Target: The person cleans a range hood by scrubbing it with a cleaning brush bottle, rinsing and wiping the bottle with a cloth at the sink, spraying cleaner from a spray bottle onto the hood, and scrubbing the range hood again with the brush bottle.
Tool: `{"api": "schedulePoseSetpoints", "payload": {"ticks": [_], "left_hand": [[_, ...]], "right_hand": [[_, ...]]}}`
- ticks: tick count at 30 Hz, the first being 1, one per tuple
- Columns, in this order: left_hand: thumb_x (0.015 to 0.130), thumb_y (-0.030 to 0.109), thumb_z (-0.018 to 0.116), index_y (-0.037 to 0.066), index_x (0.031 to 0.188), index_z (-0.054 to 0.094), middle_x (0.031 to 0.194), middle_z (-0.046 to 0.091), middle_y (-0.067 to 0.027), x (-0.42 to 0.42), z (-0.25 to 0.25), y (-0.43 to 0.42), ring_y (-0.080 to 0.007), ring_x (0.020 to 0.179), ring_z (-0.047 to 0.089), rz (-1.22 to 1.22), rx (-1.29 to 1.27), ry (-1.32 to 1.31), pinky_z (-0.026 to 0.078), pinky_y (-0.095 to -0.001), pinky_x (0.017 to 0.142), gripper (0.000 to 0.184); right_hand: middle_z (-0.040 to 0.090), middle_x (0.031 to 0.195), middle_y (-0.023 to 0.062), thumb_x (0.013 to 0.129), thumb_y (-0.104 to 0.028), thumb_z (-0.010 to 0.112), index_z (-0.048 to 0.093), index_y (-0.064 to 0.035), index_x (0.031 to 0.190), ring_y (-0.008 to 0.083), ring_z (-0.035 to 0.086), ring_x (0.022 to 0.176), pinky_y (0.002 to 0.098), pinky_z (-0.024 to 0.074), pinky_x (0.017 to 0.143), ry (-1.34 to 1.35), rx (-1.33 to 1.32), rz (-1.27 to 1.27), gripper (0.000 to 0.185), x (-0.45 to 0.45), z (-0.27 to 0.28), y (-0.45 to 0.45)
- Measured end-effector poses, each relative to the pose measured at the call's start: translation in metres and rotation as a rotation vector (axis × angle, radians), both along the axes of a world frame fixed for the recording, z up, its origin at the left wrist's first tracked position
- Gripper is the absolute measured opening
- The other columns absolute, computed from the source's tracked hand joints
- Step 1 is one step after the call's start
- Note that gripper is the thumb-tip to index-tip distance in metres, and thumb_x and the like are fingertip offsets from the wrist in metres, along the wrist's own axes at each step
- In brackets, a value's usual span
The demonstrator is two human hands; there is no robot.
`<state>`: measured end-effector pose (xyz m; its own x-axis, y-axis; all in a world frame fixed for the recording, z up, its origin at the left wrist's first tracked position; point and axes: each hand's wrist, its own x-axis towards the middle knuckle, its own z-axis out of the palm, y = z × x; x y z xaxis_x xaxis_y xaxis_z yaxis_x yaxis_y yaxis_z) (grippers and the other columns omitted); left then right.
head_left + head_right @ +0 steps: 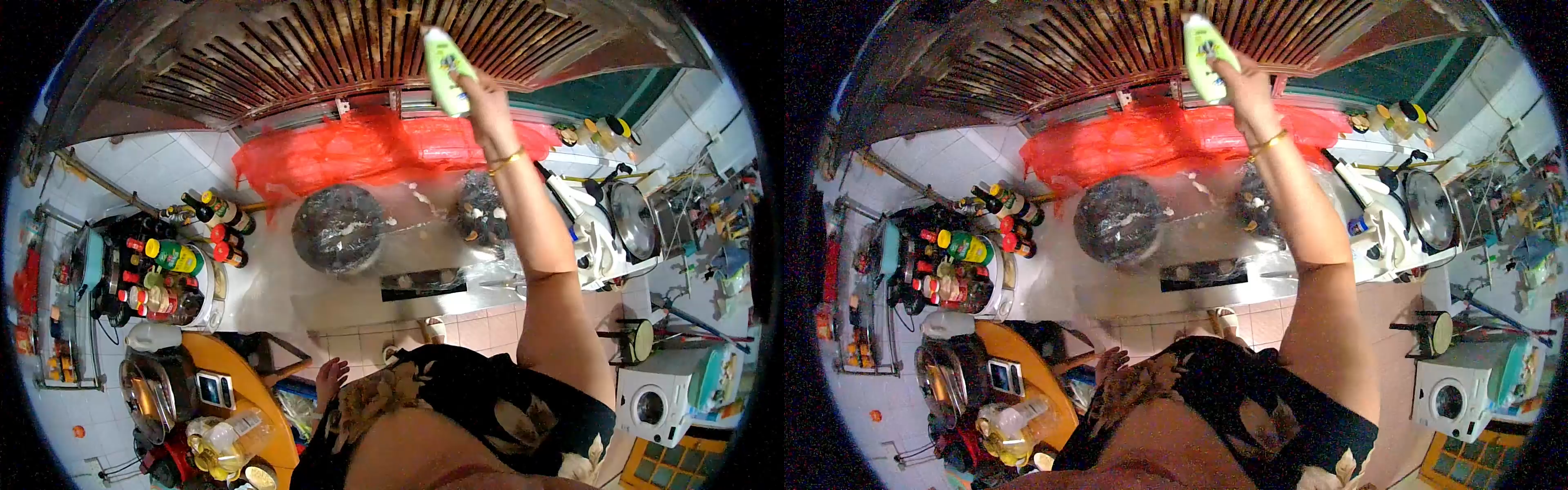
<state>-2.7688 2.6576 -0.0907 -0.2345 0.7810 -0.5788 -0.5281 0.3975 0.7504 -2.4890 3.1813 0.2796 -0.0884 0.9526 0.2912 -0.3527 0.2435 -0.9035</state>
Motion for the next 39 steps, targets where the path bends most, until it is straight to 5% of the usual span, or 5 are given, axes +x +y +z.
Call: {"api": "schedulePoseSetpoints", "payload": {"ticks": [7,20,25,30,39], "left_hand": [[0.097,0.030,0.058,0.004,0.127,0.053,0.116,0.065,-0.0104,-0.007,-0.007,0.017,-0.0187,0.100,0.065,-0.114,0.098,0.056,0.054,-0.0323,0.081,0.039],[0.098,0.030,0.058,0.008,0.127,0.053,0.116,0.065,-0.0097,-0.006,0.008,0.008,-0.0203,0.103,0.065,-0.023,0.065,0.034,0.054,-0.0329,0.081,0.037],[0.099,0.029,0.056,0.003,0.128,0.051,0.115,0.065,-0.0111,-0.038,-0.060,0.009,-0.0198,0.101,0.065,-0.125,0.314,-0.566,0.054,-0.0317,0.081,0.039],[0.098,0.032,0.056,0.001,0.132,0.049,0.116,0.064,-0.0123,0.001,0.005,0.027,-0.0193,0.101,0.065,-0.029,0.045,0.121,0.054,-0.0320,0.082,0.046],[0.098,0.032,0.057,0.002,0.131,0.049,0.117,0.064,-0.0110,-0.020,-0.009,0.012,-0.0196,0.100,0.065,-0.021,-0.002,-0.103,0.054,-0.0335,0.082,0.045]], "right_hand": [[0.068,0.100,0.0095,0.089,-0.013,0.066,0.056,0.0057,0.123,0.0123,0.066,0.080,0.0249,0.0555,0.067,0.007,0.384,-0.170,0.040,0.016,0.088,-0.063],[0.069,0.099,0.0097,0.086,-0.008,0.066,0.060,0.0047,0.116,0.0135,0.065,0.083,0.0268,0.0532,0.071,0.030,0.015,-0.260,0.033,-0.003,-0.077,0.035],[0.069,0.101,0.0094,0.086,-0.010,0.067,0.058,0.0051,0.120,0.0125,0.064,0.085,0.0261,0.0526,0.074,0.053,0.250,-0.222,0.038,-0.002,0.020,-0.023],[0.068,0.100,0.0078,0.086,-0.012,0.068,0.058,0.0029,0.121,0.0114,0.064,0.083,0.0248,0.0522,0.073,0.086,0.386,-0.224,0.040,-0.027,0.060,-0.045],[0.068,0.103,0.0128,0.083,-0.010,0.069,0.057,0.0055,0.119,0.0173,0.066,0.087,0.0298,0.0531,0.077,0.007,0.075,-0.264,0.041,-0.049,-0.104,0.049]]}}
